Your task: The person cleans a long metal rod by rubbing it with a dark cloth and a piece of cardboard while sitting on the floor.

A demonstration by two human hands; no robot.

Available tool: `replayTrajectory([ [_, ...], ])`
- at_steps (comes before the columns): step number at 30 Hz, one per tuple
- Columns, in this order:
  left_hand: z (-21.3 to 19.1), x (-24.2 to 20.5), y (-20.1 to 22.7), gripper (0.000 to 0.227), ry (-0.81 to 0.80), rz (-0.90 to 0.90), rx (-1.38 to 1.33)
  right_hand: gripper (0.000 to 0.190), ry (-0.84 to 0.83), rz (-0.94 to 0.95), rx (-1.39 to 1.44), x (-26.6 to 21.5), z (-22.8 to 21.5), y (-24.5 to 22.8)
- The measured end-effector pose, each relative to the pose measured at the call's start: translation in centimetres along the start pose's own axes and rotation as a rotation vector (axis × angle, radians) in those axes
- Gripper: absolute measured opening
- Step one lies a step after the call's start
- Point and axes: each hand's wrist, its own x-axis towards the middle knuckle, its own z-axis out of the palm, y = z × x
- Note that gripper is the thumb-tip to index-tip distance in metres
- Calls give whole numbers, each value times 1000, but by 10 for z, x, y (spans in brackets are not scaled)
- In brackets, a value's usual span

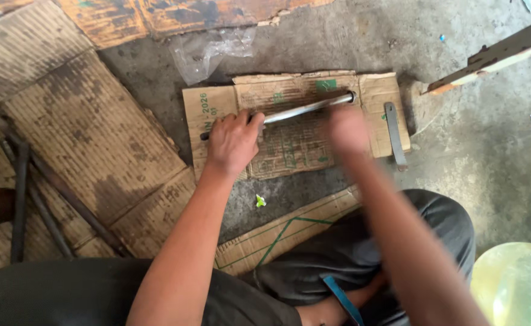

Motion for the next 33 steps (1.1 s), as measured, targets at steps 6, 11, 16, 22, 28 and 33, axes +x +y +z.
replayTrajectory([
  [6, 1, 4, 0, 37, 22, -28, -45, 29, 75, 272, 87, -11, 38, -58],
  [11, 5, -1, 0, 30, -49, -20, -29, 23, 101, 54, -82, -8, 39, 8],
  [16, -4, 2, -1, 26, 10, -34, -14, 20, 191, 176, -125, -23, 51, -60],
  [22, -3, 1, 2, 30, -12, -18, -44, 24, 107, 116, -161, 6, 52, 16],
  [28, -4, 9, 3, 31, 1, -2, -65, 19, -102, -37, -208, -3, 38, -16],
  [33, 3, 4, -3, 26, -20, 21, -28, 44, -70, 136, 87, 1, -23, 11],
])
